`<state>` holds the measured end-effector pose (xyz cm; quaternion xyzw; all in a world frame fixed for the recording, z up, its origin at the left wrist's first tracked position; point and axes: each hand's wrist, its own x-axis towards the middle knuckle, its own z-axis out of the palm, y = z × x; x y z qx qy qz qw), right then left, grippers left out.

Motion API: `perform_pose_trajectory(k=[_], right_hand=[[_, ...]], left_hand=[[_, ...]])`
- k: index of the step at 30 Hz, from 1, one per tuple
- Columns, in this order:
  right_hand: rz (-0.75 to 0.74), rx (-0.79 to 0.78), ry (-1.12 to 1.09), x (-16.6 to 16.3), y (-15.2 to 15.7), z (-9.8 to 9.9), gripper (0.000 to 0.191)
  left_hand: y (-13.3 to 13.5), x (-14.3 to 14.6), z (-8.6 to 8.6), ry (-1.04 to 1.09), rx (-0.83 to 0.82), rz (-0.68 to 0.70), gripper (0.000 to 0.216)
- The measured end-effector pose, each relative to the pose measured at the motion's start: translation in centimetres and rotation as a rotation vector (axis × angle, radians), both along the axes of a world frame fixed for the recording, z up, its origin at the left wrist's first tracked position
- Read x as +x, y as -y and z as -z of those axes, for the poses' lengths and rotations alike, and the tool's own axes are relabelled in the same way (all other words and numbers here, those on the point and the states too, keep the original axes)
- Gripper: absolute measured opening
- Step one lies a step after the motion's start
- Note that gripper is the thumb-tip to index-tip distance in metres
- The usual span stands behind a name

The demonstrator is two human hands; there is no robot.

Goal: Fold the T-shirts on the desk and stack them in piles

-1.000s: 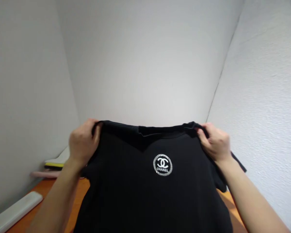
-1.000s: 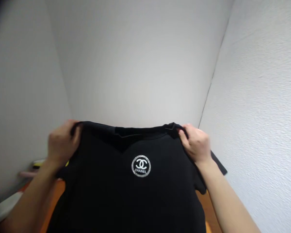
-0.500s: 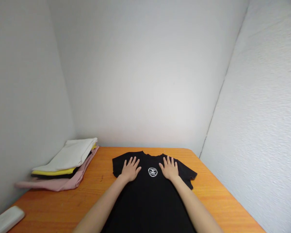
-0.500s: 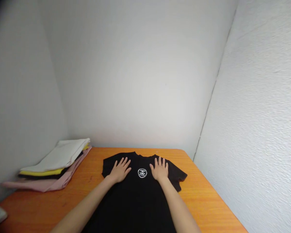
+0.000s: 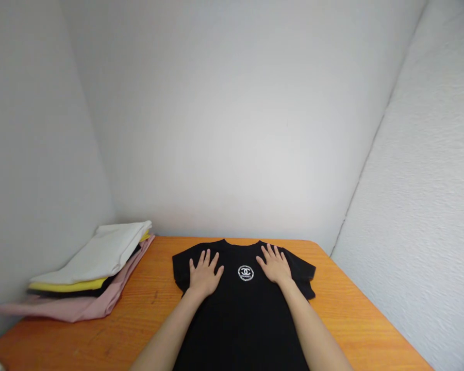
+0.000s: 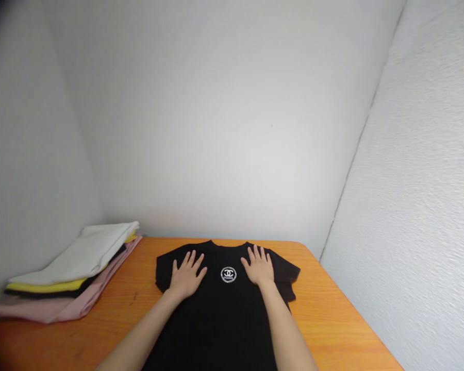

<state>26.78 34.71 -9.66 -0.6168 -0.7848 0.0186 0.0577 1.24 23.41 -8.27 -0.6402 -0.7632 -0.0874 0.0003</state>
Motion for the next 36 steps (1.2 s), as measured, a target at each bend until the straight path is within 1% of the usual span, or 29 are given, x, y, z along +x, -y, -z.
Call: perform_pose_trajectory(k=[3, 6, 8, 10, 13, 16, 19, 21, 23, 26, 30, 33, 35, 36], right_hand=[[-0.017, -0.005, -0.005, 0.1, -0.2, 0.2, 0.068], [-0.033, -0.007, -0.004, 0.1, -0.2, 0.0, 0.068], [-0.046, 0.011, -0.004, -0.1, 0.2, -0.6, 0.067], [-0.059, 0.081, -0.005, -0.6, 1.2, -1.7, 0.065], [-0.112, 0.183, -0.003, -1.3, 4.2, -3.3, 0.065], [-0.223, 0.173, -0.014, -0.8, 8.9, -3.8, 0.072], [-0.327, 0.15, -0.048, 1.6, 13.9, -2.7, 0.078], [-0.335, 0.141, -0.069, 3.7, 16.4, -1.6, 0.079], [-0.301, 0.133, -0.087, 5.5, 17.8, -0.8, 0.079], [-0.267, 0.121, -0.108, 6.9, 18.5, -0.3, 0.078], [-0.254, 0.098, -0.106, 6.8, 18.9, -0.6, 0.077], [-0.256, 0.063, -0.093, 6.4, 19.1, -1.1, 0.078], [-0.278, 0.052, -0.098, 6.4, 18.6, -2.0, 0.078], [-0.294, 0.075, -0.102, 6.4, 17.9, -2.7, 0.077]], left_hand=[[0.4, -0.2, 0.4, -0.004, 0.01, -0.031, 0.063], [0.6, -0.4, 0.5, -0.008, 0.013, -0.016, 0.063], [0.5, -0.4, 0.1, -0.013, -0.008, 0.0, 0.062], [0.4, -0.3, -0.8, -0.017, -0.038, 0.011, 0.062], [0.9, -0.3, -2.3, -0.033, -0.044, 0.054, 0.06], [3.0, -0.3, -3.3, -0.065, 0.014, 0.158, 0.059], [6.0, -1.0, -3.0, -0.083, 0.058, 0.267, 0.06], [7.8, -1.9, -2.3, -0.084, 0.027, 0.263, 0.063], [8.9, -2.9, -1.5, -0.077, -0.017, 0.216, 0.063], [9.6, -3.9, -0.9, -0.07, -0.018, 0.18, 0.061], [9.4, -4.2, -0.9, -0.08, -0.007, 0.181, 0.058], [9.3, -3.2, -2.1, -0.138, 0.008, 0.176, 0.054], [9.9, -1.1, -3.5, -0.202, 0.086, 0.207, 0.052], [10.6, 0.5, -4.3, -0.213, 0.137, 0.243, 0.052]])
